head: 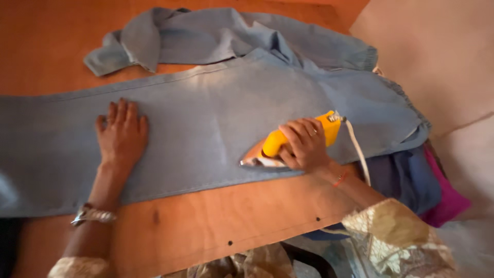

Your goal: The person irons a light blue garment laid flat on a wooden table using a yellow electric iron. They repeatedly move the iron back and forth across the fabric while using the left hand to hold and smooth the material. The garment remains on the table throughout the clip.

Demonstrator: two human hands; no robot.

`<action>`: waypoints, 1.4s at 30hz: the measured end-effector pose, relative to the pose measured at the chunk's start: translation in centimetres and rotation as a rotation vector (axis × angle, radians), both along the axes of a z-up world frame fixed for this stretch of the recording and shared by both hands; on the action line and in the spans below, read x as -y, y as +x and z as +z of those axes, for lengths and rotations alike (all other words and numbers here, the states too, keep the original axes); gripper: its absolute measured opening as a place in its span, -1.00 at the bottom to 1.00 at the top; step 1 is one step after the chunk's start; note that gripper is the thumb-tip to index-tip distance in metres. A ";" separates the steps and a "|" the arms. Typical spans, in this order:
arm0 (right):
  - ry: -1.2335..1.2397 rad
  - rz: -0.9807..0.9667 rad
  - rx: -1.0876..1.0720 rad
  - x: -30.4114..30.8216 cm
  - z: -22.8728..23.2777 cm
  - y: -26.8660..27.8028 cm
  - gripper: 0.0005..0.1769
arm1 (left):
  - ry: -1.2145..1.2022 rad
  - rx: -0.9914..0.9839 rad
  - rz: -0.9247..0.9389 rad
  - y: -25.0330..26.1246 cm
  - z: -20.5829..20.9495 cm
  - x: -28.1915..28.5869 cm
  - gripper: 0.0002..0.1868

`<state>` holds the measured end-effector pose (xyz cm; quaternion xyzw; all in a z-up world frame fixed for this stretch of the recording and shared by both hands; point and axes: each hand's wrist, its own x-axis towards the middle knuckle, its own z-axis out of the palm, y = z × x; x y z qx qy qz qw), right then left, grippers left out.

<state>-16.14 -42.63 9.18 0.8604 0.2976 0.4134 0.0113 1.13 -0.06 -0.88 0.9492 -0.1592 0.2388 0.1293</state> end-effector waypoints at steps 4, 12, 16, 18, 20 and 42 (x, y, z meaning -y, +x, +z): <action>0.007 -0.029 -0.005 3.4 -0.3 1.3 -0.44 | 0.018 0.022 0.002 -1.0 -0.3 0.1 -0.43; -0.023 -0.447 0.193 10.6 0.2 13.7 -0.50 | 0.005 0.030 -0.006 -0.9 0.6 0.3 -0.44; 0.006 -0.687 0.157 9.8 0.3 17.1 -0.51 | 0.030 0.040 0.005 -0.8 0.3 0.4 -0.43; 0.121 -0.634 0.175 8.4 0.4 17.2 -0.48 | 0.035 0.049 0.005 -0.6 0.5 0.2 -0.43; 0.166 -0.553 0.149 6.6 0.0 15.6 -0.45 | 0.021 0.038 0.000 -0.7 0.2 0.2 -0.43; 0.105 -0.493 0.212 2.0 -0.9 21.1 -0.49 | 0.035 -0.005 0.040 -1.2 0.7 0.7 -0.45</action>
